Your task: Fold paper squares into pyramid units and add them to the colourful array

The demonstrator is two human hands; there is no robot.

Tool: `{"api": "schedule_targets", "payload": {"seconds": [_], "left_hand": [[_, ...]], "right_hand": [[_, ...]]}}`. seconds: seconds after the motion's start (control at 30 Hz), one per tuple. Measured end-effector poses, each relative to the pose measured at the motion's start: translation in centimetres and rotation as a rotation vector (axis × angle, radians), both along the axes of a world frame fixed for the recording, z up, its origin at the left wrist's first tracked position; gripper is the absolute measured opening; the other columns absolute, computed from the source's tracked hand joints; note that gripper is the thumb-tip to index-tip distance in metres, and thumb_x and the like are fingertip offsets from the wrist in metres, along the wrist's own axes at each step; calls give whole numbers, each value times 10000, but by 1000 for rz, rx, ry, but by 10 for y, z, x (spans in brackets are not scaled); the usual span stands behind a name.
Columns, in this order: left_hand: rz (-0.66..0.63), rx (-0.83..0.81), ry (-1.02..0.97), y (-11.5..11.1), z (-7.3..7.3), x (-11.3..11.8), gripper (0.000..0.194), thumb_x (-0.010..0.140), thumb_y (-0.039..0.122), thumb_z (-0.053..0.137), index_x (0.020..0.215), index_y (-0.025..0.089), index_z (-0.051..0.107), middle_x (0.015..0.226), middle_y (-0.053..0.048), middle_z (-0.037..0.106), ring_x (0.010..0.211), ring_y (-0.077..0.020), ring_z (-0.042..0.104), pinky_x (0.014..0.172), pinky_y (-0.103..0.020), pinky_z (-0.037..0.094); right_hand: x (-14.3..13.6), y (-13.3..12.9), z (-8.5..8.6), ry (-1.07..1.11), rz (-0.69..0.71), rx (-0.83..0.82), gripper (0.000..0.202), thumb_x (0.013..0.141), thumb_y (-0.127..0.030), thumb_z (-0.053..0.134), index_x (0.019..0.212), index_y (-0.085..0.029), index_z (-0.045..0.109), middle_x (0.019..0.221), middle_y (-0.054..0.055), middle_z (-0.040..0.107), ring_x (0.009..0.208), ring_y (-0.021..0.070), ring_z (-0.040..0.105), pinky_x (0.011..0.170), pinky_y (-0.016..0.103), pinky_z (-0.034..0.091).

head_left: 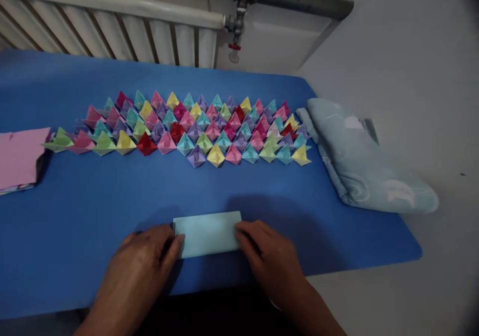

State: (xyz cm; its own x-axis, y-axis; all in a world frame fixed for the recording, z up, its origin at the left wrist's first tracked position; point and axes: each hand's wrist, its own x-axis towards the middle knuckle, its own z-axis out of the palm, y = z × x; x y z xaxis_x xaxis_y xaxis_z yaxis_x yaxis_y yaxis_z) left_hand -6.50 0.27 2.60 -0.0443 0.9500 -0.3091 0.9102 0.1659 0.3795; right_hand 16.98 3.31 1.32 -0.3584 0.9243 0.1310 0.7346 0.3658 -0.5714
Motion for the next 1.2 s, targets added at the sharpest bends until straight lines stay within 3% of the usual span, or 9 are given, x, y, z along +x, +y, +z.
{"api": "schedule_targets", "payload": {"seconds": [0.3,0.67,0.97,1.2], "left_hand": [[-7,-60,-18,6,4,-2,427,872,519,330,687,234,588,682,-37,679,634,-231,626,614,-344,403],[-8,-94,-44,4,-3,-6,431,869,572,360,714,257,608,673,-17,674,637,-237,628,610,-340,401],[-22,-89,19,10,4,-4,401,875,511,380,685,243,610,686,-27,691,629,-221,626,585,-320,411],[-41,-73,44,9,1,-6,376,883,488,408,696,238,618,683,-26,689,625,-212,627,590,-315,402]], "right_hand": [[-2,3,5,-43,11,18,268,971,-252,410,944,-198,671,743,27,680,638,145,634,576,245,448],[-1,5,5,-80,12,38,262,976,-238,410,964,-187,666,732,20,677,617,143,639,563,244,446],[0,6,4,-100,27,64,319,993,-289,367,963,-196,670,737,30,687,595,148,653,539,251,471],[-1,7,2,-98,29,81,308,988,-278,377,956,-191,672,730,29,689,586,149,653,533,252,475]]}}
